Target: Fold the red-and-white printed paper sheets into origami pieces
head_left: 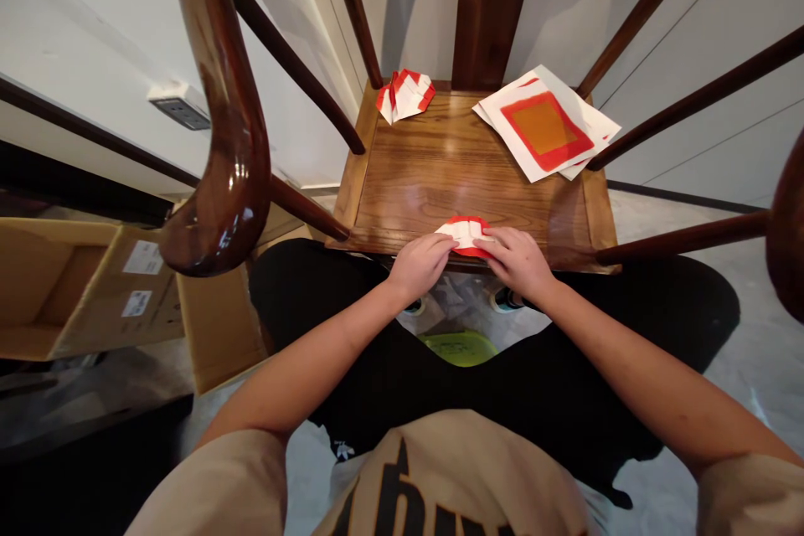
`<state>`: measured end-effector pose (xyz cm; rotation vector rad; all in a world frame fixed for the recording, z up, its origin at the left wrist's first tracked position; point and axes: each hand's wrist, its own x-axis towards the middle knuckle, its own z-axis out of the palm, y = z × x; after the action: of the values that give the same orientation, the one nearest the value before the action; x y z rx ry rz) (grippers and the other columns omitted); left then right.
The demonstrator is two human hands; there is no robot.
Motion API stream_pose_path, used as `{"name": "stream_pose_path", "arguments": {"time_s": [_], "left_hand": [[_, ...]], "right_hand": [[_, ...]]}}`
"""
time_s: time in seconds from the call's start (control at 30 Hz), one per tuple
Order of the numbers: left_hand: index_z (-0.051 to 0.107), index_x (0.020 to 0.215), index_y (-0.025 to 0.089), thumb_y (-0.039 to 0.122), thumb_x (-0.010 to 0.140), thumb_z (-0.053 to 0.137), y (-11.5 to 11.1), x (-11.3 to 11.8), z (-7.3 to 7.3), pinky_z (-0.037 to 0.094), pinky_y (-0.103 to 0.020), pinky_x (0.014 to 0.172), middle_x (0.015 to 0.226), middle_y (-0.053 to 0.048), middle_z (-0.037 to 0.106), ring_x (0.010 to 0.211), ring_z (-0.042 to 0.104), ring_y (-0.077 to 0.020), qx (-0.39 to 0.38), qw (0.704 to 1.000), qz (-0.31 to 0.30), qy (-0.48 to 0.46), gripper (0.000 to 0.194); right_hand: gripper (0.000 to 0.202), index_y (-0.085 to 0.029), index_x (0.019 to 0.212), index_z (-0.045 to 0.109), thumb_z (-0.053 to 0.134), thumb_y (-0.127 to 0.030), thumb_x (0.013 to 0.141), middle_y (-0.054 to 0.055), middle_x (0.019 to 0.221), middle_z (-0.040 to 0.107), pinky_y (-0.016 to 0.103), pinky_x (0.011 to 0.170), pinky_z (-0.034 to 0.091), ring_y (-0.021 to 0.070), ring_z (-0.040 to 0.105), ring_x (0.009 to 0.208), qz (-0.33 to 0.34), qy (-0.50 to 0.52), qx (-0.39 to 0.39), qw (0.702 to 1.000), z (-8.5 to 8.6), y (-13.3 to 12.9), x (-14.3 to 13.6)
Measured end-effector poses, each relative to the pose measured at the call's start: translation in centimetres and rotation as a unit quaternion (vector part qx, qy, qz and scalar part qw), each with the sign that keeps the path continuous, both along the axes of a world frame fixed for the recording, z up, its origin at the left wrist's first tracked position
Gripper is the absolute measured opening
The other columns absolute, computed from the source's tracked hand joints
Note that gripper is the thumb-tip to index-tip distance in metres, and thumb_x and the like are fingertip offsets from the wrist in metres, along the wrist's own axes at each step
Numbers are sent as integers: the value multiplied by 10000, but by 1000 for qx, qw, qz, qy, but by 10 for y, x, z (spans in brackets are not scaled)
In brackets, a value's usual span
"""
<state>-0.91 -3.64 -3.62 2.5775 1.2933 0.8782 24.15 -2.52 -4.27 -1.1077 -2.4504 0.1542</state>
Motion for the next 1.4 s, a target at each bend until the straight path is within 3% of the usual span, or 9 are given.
{"name": "stream_pose_path", "arguments": {"time_s": [0.5, 0.83, 1.03, 1.2, 1.4], "left_hand": [[679, 1164, 254, 256, 949, 534, 1, 4, 3, 486, -369, 861, 1231, -66, 673, 1068, 615, -234, -13, 995, 13, 101, 259], [713, 1091, 255, 269, 966, 511, 2, 2, 2, 481, -355, 843, 1184, -56, 701, 1039, 632, -219, -17, 995, 23, 92, 239], [701, 1112, 240, 258, 975, 486, 2, 1, 4, 485, -369, 870, 1211, -66, 692, 1066, 624, -220, -37, 996, 30, 77, 256], [686, 1138, 223, 256, 960, 496, 1, 2, 8, 477, -378, 868, 1229, -75, 677, 1069, 616, -238, -36, 995, 34, 84, 262], [673, 1172, 247, 242, 924, 542, 1, 3, 7, 449, -422, 903, 1323, -95, 613, 1144, 576, -274, -30, 994, 30, 102, 280]], "right_hand": [[249, -272, 1162, 686, 558, -299, 950, 83, 1236, 660, 440, 879, 443, 276, 580, 1109, -2, -4, -13, 1000, 5, 7, -6], [420, -220, 1251, 575, 624, -166, 838, 126, 1253, 625, 464, 929, 493, 284, 595, 1153, -25, 104, -66, 992, -5, 6, -2], [293, -219, 1137, 608, 619, -187, 847, 117, 1156, 654, 470, 947, 501, 281, 604, 1115, -58, 152, -54, 985, -5, 4, 1], [106, -236, 969, 664, 614, -228, 876, 86, 1094, 678, 451, 880, 495, 271, 628, 1041, -68, 129, -31, 989, -7, 4, 2], [81, -239, 940, 678, 611, -252, 896, 76, 1090, 681, 418, 837, 477, 256, 630, 1018, -55, 105, -26, 993, -9, 4, 2]]}}
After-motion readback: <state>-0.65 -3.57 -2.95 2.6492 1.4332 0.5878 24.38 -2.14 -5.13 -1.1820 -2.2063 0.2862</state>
